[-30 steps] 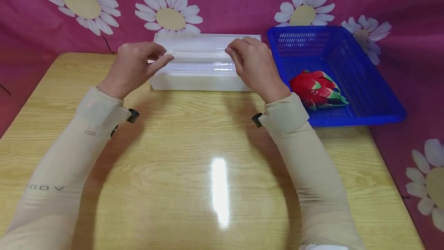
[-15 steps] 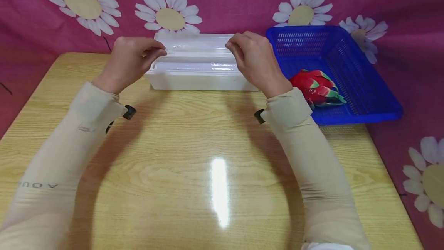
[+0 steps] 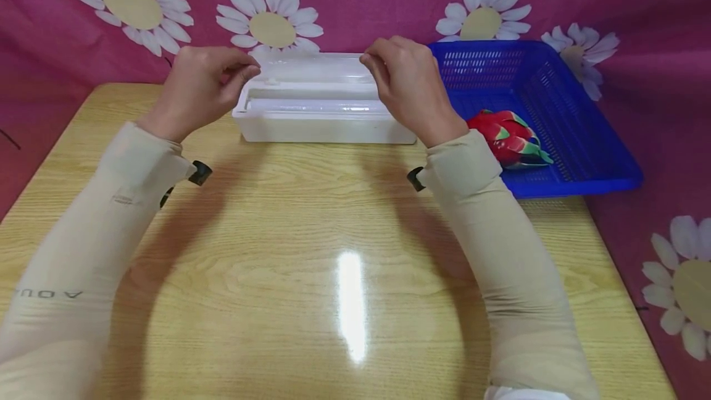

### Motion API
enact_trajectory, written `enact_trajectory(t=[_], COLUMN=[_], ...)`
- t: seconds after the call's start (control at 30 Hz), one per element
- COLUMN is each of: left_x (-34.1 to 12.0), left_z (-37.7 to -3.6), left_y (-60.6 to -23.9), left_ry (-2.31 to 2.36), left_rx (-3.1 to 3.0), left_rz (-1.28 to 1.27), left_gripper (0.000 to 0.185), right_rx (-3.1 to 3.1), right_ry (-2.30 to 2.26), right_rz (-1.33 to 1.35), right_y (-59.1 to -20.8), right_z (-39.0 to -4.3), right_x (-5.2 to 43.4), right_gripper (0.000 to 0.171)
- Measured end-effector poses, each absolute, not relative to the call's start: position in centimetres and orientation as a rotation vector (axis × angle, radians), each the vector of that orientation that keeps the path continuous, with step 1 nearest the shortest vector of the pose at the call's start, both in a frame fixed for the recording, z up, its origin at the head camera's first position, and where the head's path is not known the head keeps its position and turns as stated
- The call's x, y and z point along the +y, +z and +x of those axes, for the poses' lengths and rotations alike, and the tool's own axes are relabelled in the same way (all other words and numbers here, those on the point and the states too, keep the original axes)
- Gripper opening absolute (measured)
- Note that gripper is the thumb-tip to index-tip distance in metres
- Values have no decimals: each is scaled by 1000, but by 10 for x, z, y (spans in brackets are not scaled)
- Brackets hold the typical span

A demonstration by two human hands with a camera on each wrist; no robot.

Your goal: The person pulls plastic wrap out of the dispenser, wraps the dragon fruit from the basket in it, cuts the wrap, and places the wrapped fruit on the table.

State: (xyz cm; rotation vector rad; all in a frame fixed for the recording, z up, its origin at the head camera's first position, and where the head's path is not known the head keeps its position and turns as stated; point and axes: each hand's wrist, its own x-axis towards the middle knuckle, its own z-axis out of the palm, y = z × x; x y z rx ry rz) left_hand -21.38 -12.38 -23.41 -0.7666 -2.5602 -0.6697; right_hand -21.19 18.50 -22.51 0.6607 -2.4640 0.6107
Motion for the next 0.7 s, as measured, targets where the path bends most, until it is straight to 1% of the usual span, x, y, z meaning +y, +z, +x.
enact_trajectory(t=[0.33, 0.57, 0.7], left_x=[-122, -121, -121], left_z=[-213, -212, -211], left_y=[-223, -217, -213], left_ry=[-641, -632, -625], left_rx=[-2546, -2532, -2545], left_rz=[-755, -762, -750], left_gripper=[28, 29, 30], right_rx=[-2431, -2505, -2494], right_ry=[614, 550, 549], right_rz=[666, 624, 635], right_y=[-215, -208, -205], right_z=[-213, -210, -209], right_x=[184, 183, 183], right_gripper=[34, 41, 41])
